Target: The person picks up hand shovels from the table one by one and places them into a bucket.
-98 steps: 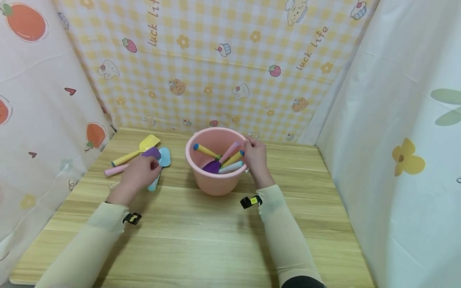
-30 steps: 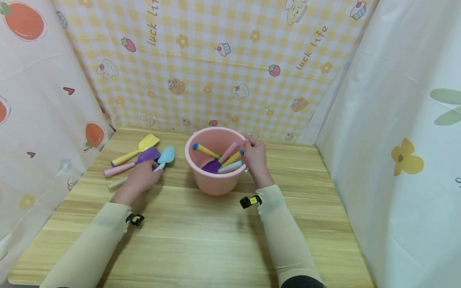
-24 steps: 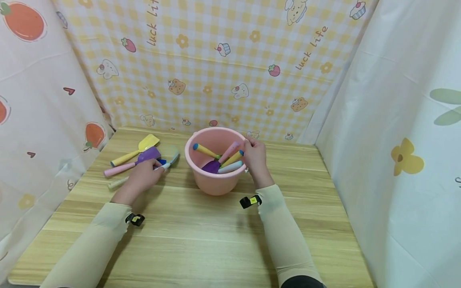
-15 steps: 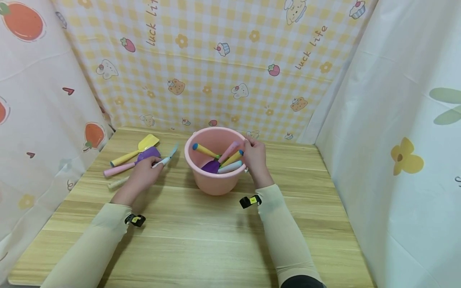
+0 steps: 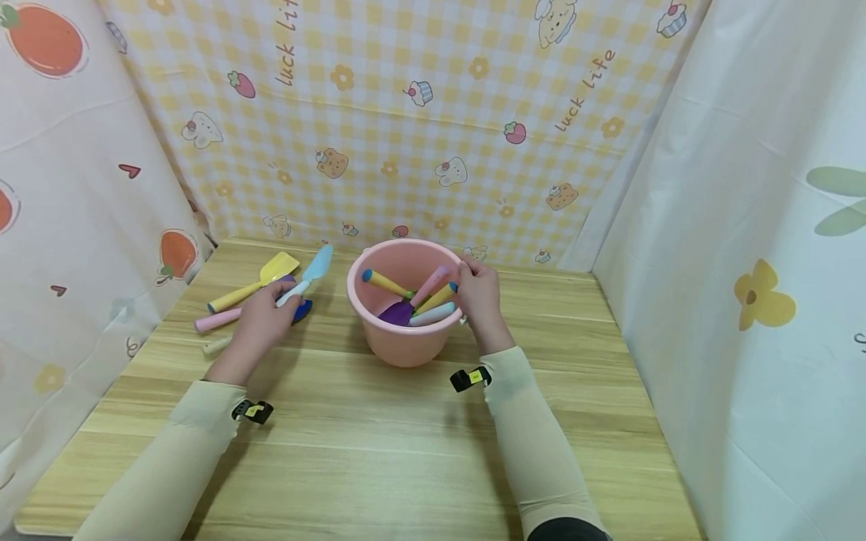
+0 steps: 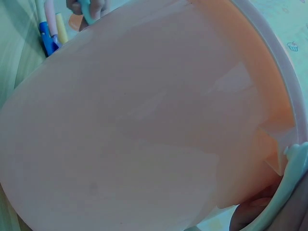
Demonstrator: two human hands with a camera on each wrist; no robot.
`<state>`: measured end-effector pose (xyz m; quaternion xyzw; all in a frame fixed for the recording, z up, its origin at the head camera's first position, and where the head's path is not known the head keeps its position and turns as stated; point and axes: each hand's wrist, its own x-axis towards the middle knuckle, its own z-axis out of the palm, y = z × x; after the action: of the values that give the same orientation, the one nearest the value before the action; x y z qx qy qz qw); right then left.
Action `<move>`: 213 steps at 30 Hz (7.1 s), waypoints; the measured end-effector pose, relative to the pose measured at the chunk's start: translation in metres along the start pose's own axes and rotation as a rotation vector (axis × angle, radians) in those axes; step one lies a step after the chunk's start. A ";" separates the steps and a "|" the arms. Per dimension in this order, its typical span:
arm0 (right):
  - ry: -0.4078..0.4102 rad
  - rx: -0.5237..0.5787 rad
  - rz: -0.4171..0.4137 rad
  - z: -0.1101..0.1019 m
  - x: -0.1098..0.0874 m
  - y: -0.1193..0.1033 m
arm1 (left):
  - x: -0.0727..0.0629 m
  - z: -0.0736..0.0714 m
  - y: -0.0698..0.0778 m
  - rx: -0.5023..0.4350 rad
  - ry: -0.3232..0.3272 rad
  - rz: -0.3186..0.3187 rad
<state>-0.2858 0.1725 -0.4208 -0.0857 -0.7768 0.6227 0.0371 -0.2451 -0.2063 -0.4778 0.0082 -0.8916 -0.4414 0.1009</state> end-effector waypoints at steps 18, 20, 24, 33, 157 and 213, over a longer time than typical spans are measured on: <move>0.004 -0.006 -0.005 0.000 -0.001 -0.001 | -0.004 -0.010 0.020 -0.037 0.059 0.045; 0.005 -0.004 -0.006 0.000 -0.001 -0.001 | -0.004 -0.010 0.021 -0.049 0.068 0.056; 0.009 -0.004 -0.008 0.001 -0.001 0.000 | -0.004 -0.011 0.023 -0.066 0.088 0.084; 0.010 -0.005 -0.004 0.001 0.000 -0.001 | -0.003 -0.013 0.030 -0.088 0.128 0.154; -0.003 0.013 -0.015 0.000 0.001 0.000 | 0.087 0.063 0.156 0.789 -0.452 0.771; 0.015 0.008 -0.004 0.000 0.001 0.001 | 0.092 0.091 0.155 0.834 -0.617 0.741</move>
<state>-0.2871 0.1725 -0.4219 -0.0888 -0.7743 0.6249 0.0443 -0.3406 -0.0502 -0.3937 -0.3897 -0.9202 0.0249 -0.0262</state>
